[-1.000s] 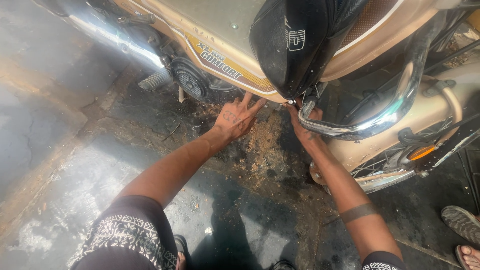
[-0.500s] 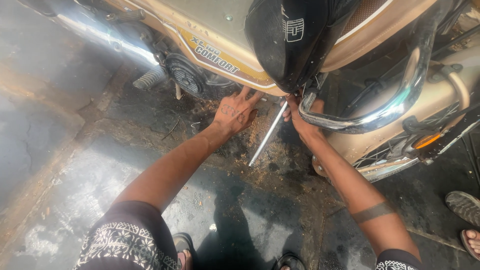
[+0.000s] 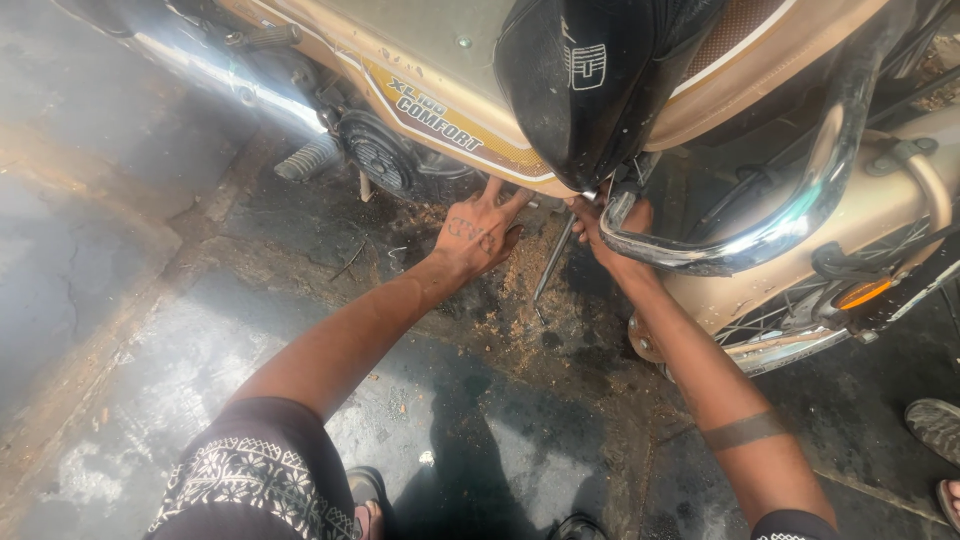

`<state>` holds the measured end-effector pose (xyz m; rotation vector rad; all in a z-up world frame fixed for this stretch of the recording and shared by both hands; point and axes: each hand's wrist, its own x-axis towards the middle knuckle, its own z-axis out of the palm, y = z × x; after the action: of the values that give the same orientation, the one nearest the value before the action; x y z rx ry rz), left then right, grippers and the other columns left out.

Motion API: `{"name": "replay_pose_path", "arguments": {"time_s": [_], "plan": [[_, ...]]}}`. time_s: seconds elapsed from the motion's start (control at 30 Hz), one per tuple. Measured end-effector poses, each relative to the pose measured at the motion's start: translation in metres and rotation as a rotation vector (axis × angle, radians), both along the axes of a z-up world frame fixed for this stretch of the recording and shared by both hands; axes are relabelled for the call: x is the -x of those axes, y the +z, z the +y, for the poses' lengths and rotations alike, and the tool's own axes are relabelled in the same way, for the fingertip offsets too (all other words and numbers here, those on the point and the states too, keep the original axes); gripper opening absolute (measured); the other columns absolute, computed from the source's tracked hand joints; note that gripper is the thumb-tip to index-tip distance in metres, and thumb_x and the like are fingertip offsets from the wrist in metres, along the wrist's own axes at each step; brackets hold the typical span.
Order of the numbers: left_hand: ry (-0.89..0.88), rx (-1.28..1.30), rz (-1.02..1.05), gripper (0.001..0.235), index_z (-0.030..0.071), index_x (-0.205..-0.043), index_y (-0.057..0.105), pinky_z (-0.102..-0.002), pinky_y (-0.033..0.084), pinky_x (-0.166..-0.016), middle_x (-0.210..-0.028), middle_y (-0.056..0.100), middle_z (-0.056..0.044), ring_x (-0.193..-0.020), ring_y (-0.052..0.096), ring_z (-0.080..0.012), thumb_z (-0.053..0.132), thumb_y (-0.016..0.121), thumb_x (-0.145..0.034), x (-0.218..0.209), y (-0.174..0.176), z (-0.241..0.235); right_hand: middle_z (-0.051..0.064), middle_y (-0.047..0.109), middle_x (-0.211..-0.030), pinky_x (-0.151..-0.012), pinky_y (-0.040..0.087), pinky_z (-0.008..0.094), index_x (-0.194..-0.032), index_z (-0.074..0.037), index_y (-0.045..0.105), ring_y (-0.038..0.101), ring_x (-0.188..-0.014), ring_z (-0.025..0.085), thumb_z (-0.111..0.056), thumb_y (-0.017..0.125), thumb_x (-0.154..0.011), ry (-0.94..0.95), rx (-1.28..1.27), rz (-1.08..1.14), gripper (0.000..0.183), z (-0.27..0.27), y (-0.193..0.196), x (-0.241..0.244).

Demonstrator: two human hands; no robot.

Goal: The person uses a socket wrench to loosen and remove a bolt from the lower side of a motorcycle. They then use their hands to unscrew the bolt completely and set it aside. The person continues to work on the same area with their hands.

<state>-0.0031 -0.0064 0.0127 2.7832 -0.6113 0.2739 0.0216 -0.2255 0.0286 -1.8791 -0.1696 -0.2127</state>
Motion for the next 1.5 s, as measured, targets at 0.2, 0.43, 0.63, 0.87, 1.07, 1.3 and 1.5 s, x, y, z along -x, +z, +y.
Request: {"name": "replay_pose_path", "arguments": {"time_s": [0.2, 0.43, 0.63, 0.87, 1.07, 1.3, 1.5], "plan": [[0.015, -0.094, 0.042, 0.069, 0.025, -0.153, 0.034, -0.045, 0.061, -0.078, -0.138, 0.037, -0.023, -0.101, 0.067, -0.0376, 0.029, 0.067, -0.093, 0.000, 0.005, 0.000, 0.022, 0.073, -0.099, -0.072, 0.059, 0.041, -0.122, 0.001, 0.071, 0.074, -0.085, 0.037, -0.018, 0.074, -0.098, 0.048, 0.577, -0.683, 0.030, -0.020, -0.008, -0.002], [-0.039, -0.197, -0.078, 0.068, 0.019, -0.155, 0.033, -0.041, 0.062, -0.070, -0.145, 0.036, -0.022, -0.103, 0.067, -0.0380, 0.030, 0.063, -0.095, 0.000, 0.004, 0.019, 0.011, 0.075, -0.088, -0.058, 0.057, 0.033, -0.121, -0.005, 0.069, 0.068, -0.069, 0.019, -0.022, 0.076, -0.094, -0.067, 0.205, 0.016, 0.032, -0.015, -0.045, 0.040], [-0.025, -0.323, -0.088, 0.065, 0.012, -0.158, 0.030, -0.042, 0.061, -0.078, -0.146, 0.040, -0.022, -0.104, 0.068, -0.0363, 0.020, 0.057, -0.099, -0.014, -0.013, 0.033, 0.010, 0.073, -0.082, -0.045, 0.050, 0.024, -0.109, -0.002, 0.072, 0.061, -0.055, 0.010, -0.016, 0.074, -0.092, 0.084, 0.118, 0.670, 0.022, 0.018, -0.122, 0.075], [-0.108, -0.413, -0.135, 0.067, 0.010, -0.156, 0.025, -0.046, 0.058, -0.082, -0.145, 0.042, -0.022, -0.102, 0.068, -0.0372, 0.021, 0.055, -0.097, -0.028, -0.008, 0.042, 0.010, 0.077, -0.087, -0.049, 0.058, 0.021, -0.107, -0.008, 0.075, 0.067, -0.058, 0.011, -0.016, 0.067, -0.094, 0.067, -0.060, 0.498, 0.017, 0.040, -0.072, 0.025], [-0.117, -0.409, -0.174, 0.049, 0.010, -0.150, 0.038, -0.047, 0.054, -0.092, -0.140, 0.050, -0.016, -0.104, 0.069, -0.0304, 0.023, 0.049, -0.105, -0.041, -0.022, 0.041, 0.008, 0.077, -0.095, -0.050, 0.055, 0.023, -0.104, -0.001, 0.072, 0.070, -0.069, 0.010, -0.013, 0.066, -0.096, -0.122, -0.471, 0.305, 0.015, 0.035, -0.036, -0.026], [-0.147, -0.400, -0.367, 0.059, 0.012, -0.150, 0.038, -0.051, 0.051, -0.095, -0.144, 0.048, -0.013, -0.101, 0.069, -0.0291, 0.033, 0.051, -0.096, -0.047, -0.031, 0.047, 0.010, 0.077, -0.093, -0.050, 0.056, 0.023, -0.109, 0.000, 0.068, 0.073, -0.071, 0.013, -0.014, 0.068, -0.096, -0.252, -0.504, 0.390, 0.019, 0.050, -0.032, -0.030], [-0.189, -0.348, -0.178, 0.063, 0.011, -0.157, 0.031, -0.049, 0.053, -0.089, -0.157, 0.037, -0.020, -0.091, 0.069, -0.0323, 0.031, 0.051, -0.101, -0.029, -0.015, 0.054, 0.010, 0.077, -0.091, -0.048, 0.053, 0.022, -0.109, 0.000, 0.069, 0.072, -0.068, 0.012, -0.014, 0.068, -0.095, -0.237, -0.392, 0.401, 0.020, 0.051, -0.030, -0.035]]}}
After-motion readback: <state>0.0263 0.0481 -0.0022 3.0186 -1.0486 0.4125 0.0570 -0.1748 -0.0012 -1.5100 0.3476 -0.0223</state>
